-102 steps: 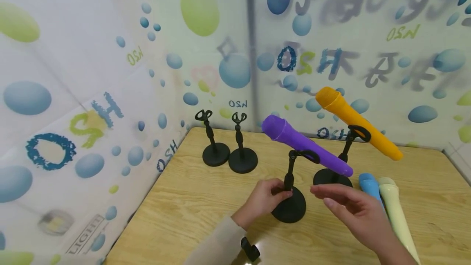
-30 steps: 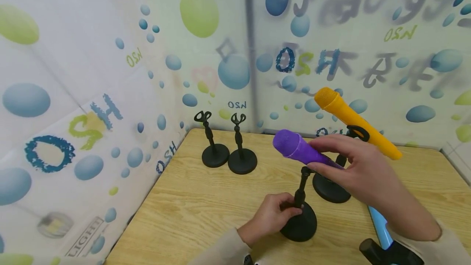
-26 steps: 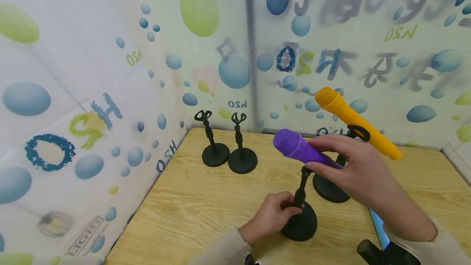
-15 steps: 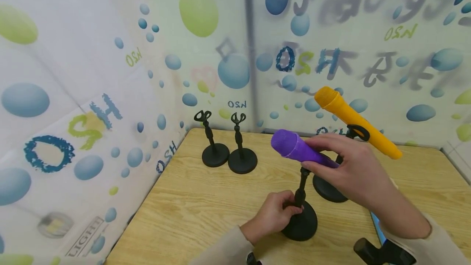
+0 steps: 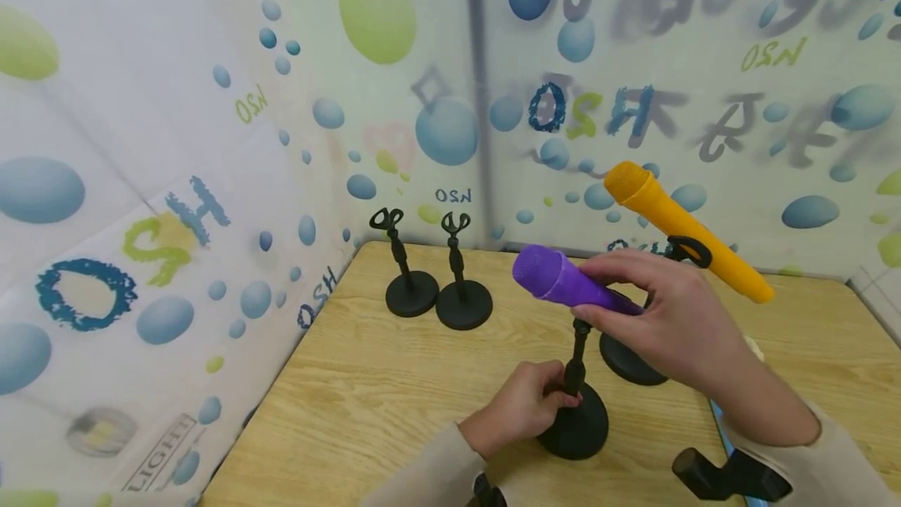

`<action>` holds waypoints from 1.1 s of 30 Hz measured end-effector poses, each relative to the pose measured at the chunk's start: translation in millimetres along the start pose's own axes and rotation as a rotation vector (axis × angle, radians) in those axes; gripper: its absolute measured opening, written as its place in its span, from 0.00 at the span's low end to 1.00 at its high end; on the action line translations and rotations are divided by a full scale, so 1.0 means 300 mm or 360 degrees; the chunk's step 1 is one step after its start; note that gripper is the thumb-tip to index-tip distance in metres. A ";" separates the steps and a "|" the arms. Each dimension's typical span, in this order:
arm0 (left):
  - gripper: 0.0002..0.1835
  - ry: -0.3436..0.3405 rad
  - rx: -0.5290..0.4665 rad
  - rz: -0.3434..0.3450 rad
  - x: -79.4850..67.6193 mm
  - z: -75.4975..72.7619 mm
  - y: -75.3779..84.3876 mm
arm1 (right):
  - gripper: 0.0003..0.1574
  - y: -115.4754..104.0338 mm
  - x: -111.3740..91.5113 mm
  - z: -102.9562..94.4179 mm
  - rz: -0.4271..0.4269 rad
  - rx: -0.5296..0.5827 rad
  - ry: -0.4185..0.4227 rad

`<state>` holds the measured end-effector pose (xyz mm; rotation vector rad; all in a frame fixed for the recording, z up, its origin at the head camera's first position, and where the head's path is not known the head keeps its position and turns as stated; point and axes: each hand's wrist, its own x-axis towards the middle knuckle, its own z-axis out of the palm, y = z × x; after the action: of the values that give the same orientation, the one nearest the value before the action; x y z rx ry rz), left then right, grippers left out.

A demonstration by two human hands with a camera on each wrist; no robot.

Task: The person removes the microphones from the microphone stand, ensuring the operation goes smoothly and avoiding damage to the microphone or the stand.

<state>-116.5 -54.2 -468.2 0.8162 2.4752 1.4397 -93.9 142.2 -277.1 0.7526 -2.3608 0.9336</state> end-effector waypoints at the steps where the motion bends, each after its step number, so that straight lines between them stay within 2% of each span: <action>1: 0.03 -0.0008 -0.0003 -0.0001 0.000 -0.002 0.001 | 0.28 -0.001 0.002 0.000 0.0001 0.0006 -0.0006; 8: 0.07 -0.0073 -0.0104 -0.0037 0.005 -0.008 0.000 | 0.26 -0.018 0.019 0.001 -0.0004 0.0034 -0.0024; 17: 0.05 -0.0053 -0.0048 -0.0002 0.005 -0.005 -0.003 | 0.23 -0.038 0.041 0.012 0.0035 0.0048 -0.0042; 33: 0.03 -0.0014 0.0049 0.0059 -0.001 -0.007 -0.002 | 0.24 -0.060 0.066 0.021 0.0026 0.0117 -0.0055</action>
<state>-117.2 -56.1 -467.6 0.8764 2.4944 1.4102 -98.3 120.4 -260.8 0.7853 -2.3767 1.0271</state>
